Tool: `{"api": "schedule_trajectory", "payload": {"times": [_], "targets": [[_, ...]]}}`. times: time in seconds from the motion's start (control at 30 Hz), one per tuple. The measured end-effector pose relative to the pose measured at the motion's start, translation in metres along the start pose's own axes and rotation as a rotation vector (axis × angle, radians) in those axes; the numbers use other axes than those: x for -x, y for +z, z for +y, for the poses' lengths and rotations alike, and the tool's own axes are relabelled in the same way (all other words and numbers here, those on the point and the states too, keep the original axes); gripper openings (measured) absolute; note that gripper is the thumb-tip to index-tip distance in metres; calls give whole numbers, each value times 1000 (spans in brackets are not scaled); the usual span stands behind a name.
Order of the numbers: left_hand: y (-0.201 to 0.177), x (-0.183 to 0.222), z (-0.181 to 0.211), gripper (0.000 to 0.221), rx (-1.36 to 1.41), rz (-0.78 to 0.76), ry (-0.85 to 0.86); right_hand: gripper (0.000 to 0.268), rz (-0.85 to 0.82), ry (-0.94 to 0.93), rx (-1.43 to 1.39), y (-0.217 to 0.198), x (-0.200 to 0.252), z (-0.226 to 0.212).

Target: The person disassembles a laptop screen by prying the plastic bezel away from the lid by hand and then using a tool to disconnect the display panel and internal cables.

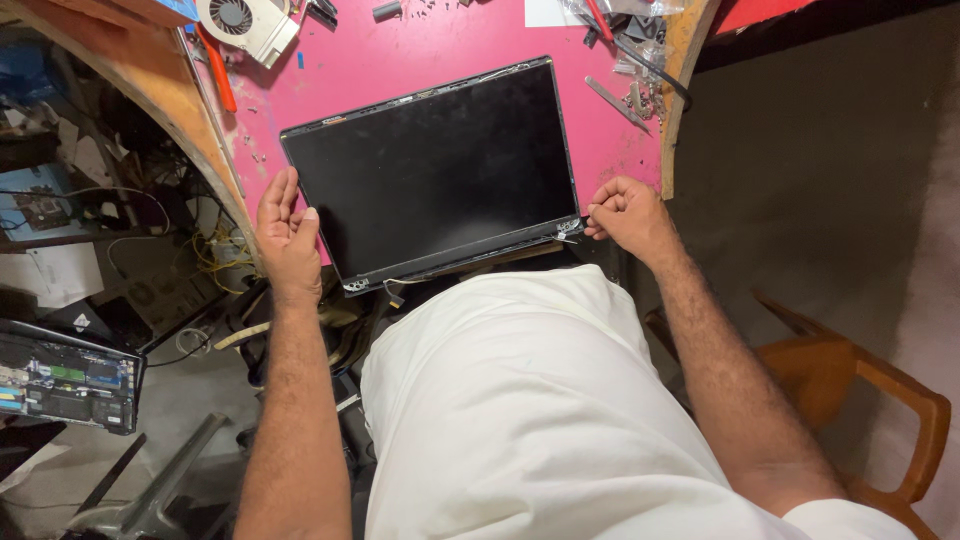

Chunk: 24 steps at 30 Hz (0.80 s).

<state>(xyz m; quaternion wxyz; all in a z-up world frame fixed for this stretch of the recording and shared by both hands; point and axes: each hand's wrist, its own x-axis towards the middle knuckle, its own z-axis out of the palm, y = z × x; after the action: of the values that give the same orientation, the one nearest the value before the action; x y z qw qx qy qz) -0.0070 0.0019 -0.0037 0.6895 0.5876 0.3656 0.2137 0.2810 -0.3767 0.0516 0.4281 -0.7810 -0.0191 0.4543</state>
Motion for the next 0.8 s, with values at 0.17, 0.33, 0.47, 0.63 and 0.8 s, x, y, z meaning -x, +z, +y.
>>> {"api": "schedule_trajectory", "payload": {"times": [0.17,0.33,0.47,0.63,0.8], "targets": [[0,0,-2,62,13,3,-7,6,-3,-10,3,0,-1,1],[-1,0,-2,61,-4,3,-7,7,-6,-5,4,0,-1,-1],[-1,0,-3,62,6,7,-17,15,-29,-29,7,-1,2,-4],[-2,0,-5,62,8,-1,0,29,36,-88,181,5,9,-11],[-1,1,-4,61,10,10,-12,41,162,-124,446,15,17,-23]]}}
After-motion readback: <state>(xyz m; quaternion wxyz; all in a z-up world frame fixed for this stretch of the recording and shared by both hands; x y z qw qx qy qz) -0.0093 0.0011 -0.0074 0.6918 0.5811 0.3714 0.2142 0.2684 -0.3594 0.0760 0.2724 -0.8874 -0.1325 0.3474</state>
